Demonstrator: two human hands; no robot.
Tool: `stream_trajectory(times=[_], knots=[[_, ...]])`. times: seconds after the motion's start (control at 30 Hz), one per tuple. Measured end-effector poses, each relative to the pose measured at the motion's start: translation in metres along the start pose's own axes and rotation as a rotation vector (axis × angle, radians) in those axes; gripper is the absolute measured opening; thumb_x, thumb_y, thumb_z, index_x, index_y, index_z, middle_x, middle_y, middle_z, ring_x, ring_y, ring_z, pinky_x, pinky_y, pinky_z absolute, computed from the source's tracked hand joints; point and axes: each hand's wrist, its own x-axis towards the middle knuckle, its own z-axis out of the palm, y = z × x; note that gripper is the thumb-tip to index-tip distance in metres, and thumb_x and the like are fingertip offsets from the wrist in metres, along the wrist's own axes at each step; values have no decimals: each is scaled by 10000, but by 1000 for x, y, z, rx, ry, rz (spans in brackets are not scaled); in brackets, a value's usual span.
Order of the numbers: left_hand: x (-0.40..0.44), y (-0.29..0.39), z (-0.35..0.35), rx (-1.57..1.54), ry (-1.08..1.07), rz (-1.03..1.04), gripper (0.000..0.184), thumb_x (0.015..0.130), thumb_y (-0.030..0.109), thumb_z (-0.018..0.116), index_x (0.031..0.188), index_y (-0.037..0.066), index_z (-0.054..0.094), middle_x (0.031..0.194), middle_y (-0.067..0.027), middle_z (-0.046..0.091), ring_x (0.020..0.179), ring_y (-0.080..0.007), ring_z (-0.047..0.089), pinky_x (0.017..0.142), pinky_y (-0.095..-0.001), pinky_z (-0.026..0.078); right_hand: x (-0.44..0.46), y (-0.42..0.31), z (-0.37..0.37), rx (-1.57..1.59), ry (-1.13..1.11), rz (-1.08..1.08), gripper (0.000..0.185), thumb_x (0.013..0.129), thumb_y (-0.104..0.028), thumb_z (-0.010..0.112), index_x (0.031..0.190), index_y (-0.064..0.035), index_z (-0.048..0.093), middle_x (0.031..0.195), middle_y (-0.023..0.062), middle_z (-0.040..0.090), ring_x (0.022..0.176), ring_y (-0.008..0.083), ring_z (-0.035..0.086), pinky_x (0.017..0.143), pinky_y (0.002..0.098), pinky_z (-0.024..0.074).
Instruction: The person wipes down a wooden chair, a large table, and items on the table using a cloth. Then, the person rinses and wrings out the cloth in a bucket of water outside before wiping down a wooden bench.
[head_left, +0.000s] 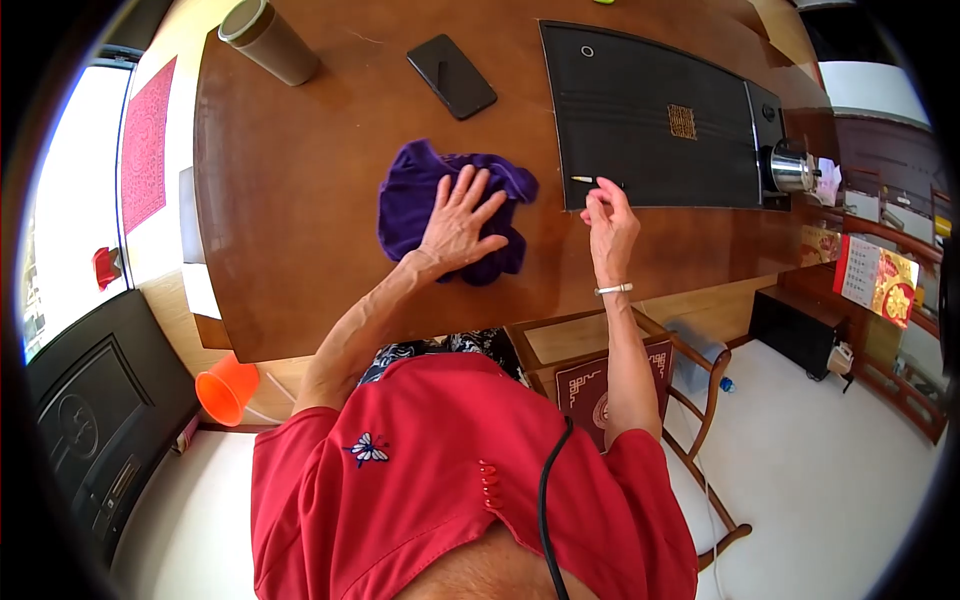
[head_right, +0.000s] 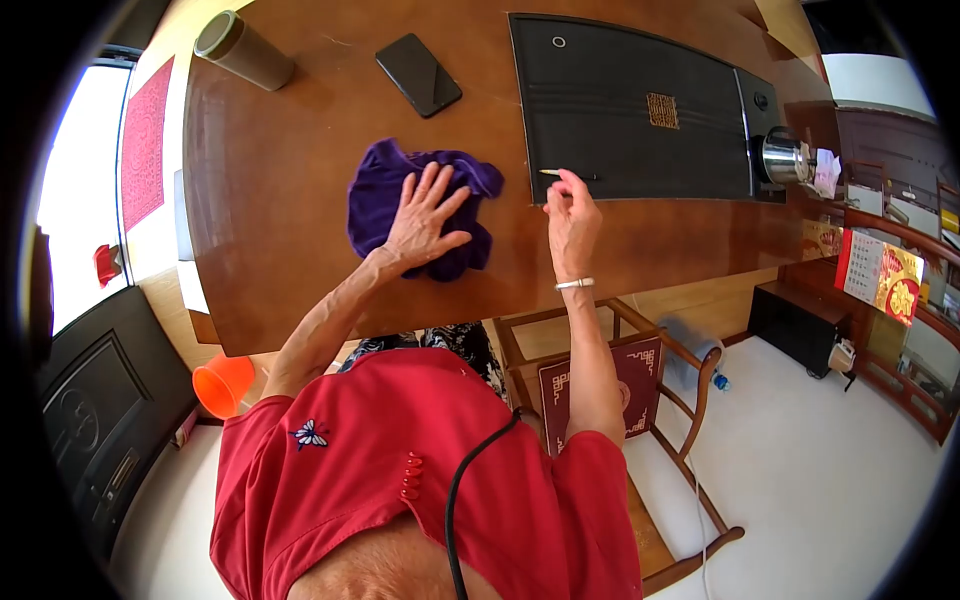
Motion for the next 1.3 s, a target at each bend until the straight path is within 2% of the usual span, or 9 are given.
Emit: stream_trajectory(times=[0.27,0.33,0.47,0.6,0.73,0.8,1.07,1.2,1.3], knots=[[-14,-23,-20,38,79,-239,509,833,300,568,1324,172,526,1502,-104,332,1423,-314,213,1143,-507,158,71,-23,80,-187,-200,-241,324,812,-54,673,1127,-8,610,947,121,668,776,206,641,731,318,532],[-43,-43,-37,119,184,-332,454,823,261,557,1265,158,575,1450,-120,404,1380,-332,291,1113,-510,217,86,-28,102,-361,-96,-633,458,762,-101,735,1173,5,564,1088,167,621,957,298,606,848,380,504],[-132,-97,-60,321,297,-545,467,808,159,558,1274,124,571,1432,-147,424,1363,-356,316,1096,-494,245,111,-40,135,-519,-100,-753,725,687,-278,816,1255,2,464,1213,208,514,1108,373,494,907,437,456],[-213,-137,-52,373,515,-873,468,877,156,514,1343,116,528,1475,-145,387,1378,-364,296,1118,-496,205,131,-42,146,-584,-153,-681,776,673,-377,814,1253,-9,454,1159,138,540,1052,327,519,836,419,479],[-197,-161,-59,-25,1010,-1108,483,911,282,552,1325,37,516,1395,-230,446,1337,-376,341,1125,-416,226,134,-35,157,-672,-193,-705,890,643,-526,795,1279,-10,445,1150,126,549,1054,328,525,821,439,482],[-165,-159,-57,263,782,-1159,591,890,361,594,1352,15,468,1390,-265,424,1333,-387,333,1111,-463,232,127,-40,166,-657,-221,-698,922,639,-555,785,1294,-14,429,1156,126,546,1070,330,517,821,457,477],[-49,-31,-49,-22,286,-633,1015,611,549,790,1424,106,373,1479,-318,227,1375,-521,169,1094,-635,143,121,-56,203,-763,-306,-714,1045,587,-553,820,1361,-42,340,1110,122,545,1045,322,518,762,470,468],[-53,5,-46,-27,-114,-358,895,634,483,783,1383,131,442,1518,-264,198,1417,-452,157,1115,-614,143,126,-68,208,-818,-326,-681,1055,553,-440,878,1368,-54,332,1072,145,561,991,330,549,749,462,483],[-60,-15,-38,5,-54,-215,707,699,316,725,1336,123,486,1505,-192,279,1409,-348,244,1111,-533,223,131,-72,212,-793,-377,-564,1068,554,-352,894,1394,-74,295,1096,199,569,1036,391,543,835,480,500]])
